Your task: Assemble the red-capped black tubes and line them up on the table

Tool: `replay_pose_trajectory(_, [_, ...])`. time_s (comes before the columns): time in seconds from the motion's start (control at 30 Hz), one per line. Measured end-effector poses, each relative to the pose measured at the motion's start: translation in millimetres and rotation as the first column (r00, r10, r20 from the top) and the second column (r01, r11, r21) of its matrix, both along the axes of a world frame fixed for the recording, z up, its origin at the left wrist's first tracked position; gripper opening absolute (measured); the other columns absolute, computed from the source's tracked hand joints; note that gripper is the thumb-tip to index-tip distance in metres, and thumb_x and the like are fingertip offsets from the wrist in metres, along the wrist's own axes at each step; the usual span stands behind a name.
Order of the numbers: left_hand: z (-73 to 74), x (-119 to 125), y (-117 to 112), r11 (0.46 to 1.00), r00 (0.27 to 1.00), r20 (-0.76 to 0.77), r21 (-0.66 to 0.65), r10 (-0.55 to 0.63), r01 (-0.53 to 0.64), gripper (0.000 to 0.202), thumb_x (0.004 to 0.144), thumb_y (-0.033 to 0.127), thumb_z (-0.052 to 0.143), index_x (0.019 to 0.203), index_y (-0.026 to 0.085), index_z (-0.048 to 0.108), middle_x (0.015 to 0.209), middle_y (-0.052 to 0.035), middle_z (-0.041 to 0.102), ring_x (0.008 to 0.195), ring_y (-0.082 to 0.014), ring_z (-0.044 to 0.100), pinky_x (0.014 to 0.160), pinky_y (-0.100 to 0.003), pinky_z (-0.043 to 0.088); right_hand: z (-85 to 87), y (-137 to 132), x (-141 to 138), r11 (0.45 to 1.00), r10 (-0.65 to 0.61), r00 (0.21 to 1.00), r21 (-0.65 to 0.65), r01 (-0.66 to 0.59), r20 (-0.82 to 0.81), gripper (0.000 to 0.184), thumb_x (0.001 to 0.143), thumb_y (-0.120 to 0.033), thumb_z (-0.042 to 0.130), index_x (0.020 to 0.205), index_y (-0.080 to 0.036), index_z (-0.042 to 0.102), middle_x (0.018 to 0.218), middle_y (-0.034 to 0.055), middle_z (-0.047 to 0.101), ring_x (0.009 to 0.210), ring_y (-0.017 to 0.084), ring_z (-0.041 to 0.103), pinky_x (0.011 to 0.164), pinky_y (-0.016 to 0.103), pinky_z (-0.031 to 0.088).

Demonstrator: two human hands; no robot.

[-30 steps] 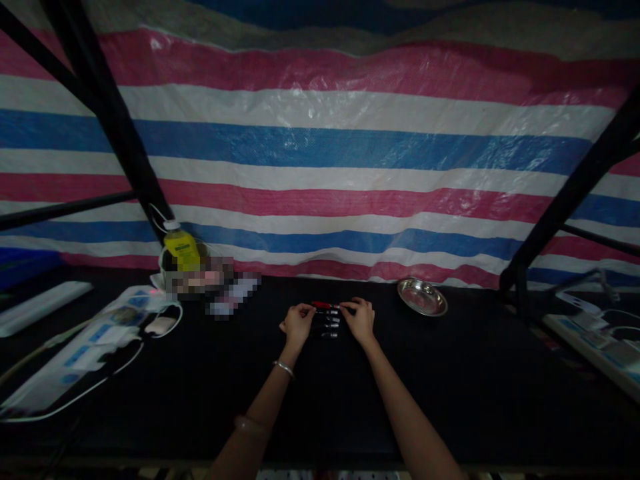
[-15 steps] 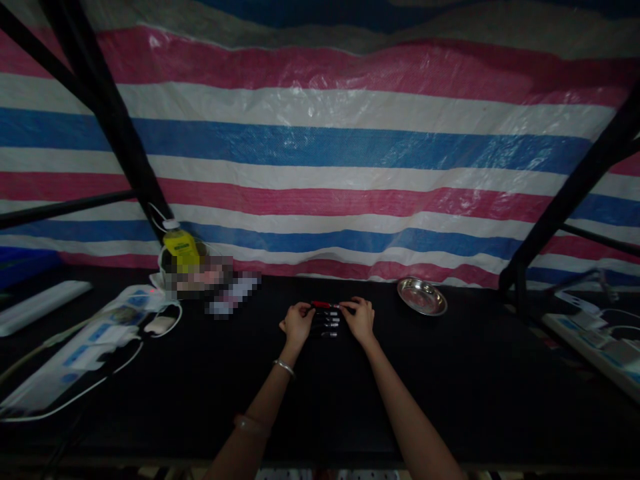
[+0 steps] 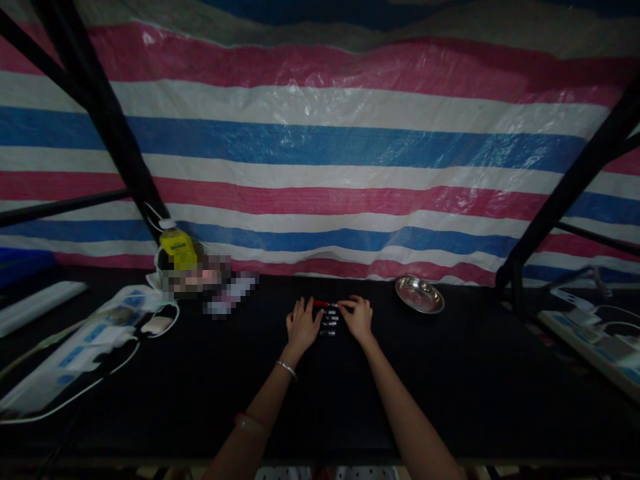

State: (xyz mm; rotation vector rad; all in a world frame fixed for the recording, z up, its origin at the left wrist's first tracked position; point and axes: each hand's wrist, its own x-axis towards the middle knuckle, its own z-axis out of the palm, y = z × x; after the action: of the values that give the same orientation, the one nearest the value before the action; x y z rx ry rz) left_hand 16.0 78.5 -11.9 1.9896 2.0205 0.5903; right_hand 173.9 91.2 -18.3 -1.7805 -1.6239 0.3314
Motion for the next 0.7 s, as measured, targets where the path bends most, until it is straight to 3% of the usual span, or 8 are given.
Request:
replay_pose_trajectory(0.17, [-1.8,3.1,1.3,0.998,1.0,-0.03,0.067,0.009,-0.007,0.053,0.09,0.043,0.034,0.134,0.015,0.037,0.142,-0.0159,0.034,0.133,-0.0258,0.027,0.104,-0.041,0.025,1.0,-0.2,-0.5,1.0,-0.001,1.0,-0.006,0.001,0.003,0.018,0.08,-0.035,0.057,0.093,-0.034,0.07,0.113,0.0028,0.056,0.108,0.021,0.045,0.089,0.034,0.032])
replay_pose_trajectory(0.3, [-2.2,3.9,3.8,0.987,0.998,-0.037,0.15,-0.051,0.056,0.048,0.091,0.036,0.032,0.133,0.013,0.038,0.141,-0.0159,0.035,0.131,-0.0234,0.032,0.104,-0.038,0.028,2.6,-0.9,-0.8,1.0,-0.002,1.0,-0.011,0.002,0.002,0.019,0.081,-0.034,0.056,0.093,-0.033,0.07,0.112,0.0027,0.057,0.107,0.021,0.045,0.089,0.034,0.032])
replay_pose_trajectory(0.47, [-2.4,2.9,5.5,0.985,0.996,-0.036,0.149,-0.085,0.09,0.046,0.092,0.027,0.028,0.134,0.011,0.036,0.141,-0.0169,0.034,0.13,-0.0224,0.032,0.104,-0.037,0.028,3.1,-1.3,-1.1,1.0,-0.01,1.0,-0.006,0.01,0.001,0.02,0.081,-0.035,0.055,0.094,-0.033,0.07,0.112,0.0029,0.057,0.107,0.022,0.045,0.09,0.034,0.032])
replay_pose_trajectory(0.7, [-3.4,4.8,5.8,0.978,0.992,-0.058,0.17,-0.112,0.12,0.045,0.091,0.02,0.028,0.135,0.018,0.036,0.141,-0.0135,0.036,0.13,-0.022,0.032,0.103,-0.038,0.031,1.8,-0.9,-3.4,1.0,-0.002,0.999,0.005,0.002,0.036,0.023,0.082,-0.035,0.053,0.098,-0.03,0.068,0.112,0.0039,0.057,0.108,0.022,0.045,0.089,0.034,0.033])
